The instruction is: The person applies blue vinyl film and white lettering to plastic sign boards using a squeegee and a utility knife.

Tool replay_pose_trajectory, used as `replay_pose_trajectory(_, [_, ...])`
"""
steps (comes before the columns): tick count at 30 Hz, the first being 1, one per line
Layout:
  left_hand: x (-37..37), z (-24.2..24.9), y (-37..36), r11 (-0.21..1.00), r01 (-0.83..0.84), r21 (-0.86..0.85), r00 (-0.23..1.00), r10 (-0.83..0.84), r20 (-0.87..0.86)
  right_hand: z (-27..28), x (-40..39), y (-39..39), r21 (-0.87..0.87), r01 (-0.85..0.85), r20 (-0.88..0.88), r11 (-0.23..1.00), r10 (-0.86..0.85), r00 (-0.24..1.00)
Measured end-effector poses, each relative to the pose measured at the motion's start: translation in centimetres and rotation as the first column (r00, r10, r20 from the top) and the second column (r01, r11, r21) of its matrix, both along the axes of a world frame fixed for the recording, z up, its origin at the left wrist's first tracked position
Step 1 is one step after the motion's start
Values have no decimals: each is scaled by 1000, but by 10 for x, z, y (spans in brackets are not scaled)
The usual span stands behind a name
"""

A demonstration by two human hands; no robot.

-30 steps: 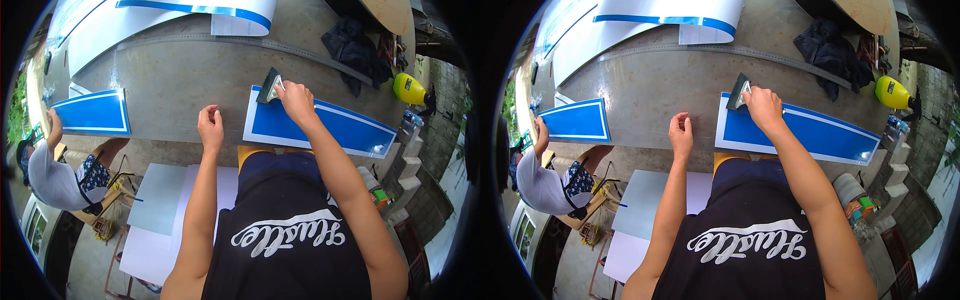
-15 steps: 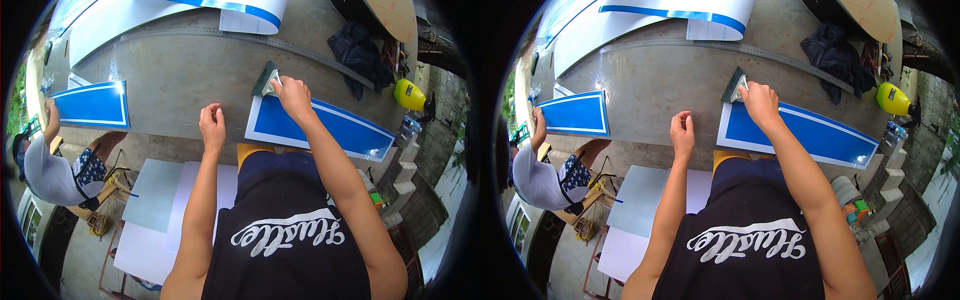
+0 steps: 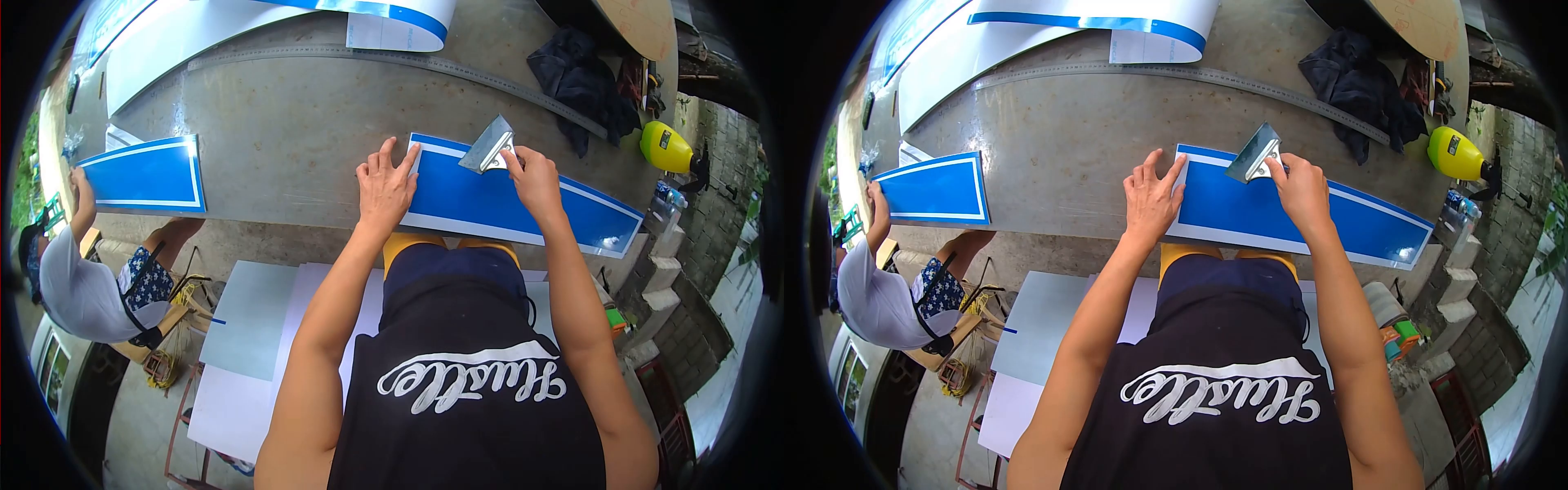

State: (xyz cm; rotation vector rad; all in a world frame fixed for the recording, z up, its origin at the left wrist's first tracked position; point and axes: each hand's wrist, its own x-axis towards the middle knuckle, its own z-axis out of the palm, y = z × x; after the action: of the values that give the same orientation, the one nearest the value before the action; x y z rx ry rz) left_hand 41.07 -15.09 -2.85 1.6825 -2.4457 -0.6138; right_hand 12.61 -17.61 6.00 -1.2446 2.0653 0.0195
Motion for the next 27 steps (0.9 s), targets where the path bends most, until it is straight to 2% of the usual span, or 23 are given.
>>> replay_pose_trajectory(8, [-5, 1, -2, 1000, -16, 19, 999, 16, 43, -2, 10, -1, 24, 26, 39, 999, -27, 999])
replay_pose_trajectory(24, [-8, 3, -4, 996, -75, 38, 997, 73, 34, -23, 35, -19, 54, -152, -51, 987, 155, 987])
replay_pose_trajectory(27, [1, 2, -8, 974, -176, 141, 961, 201, -189, -26, 45, -27, 48, -170, -49, 984, 173, 984])
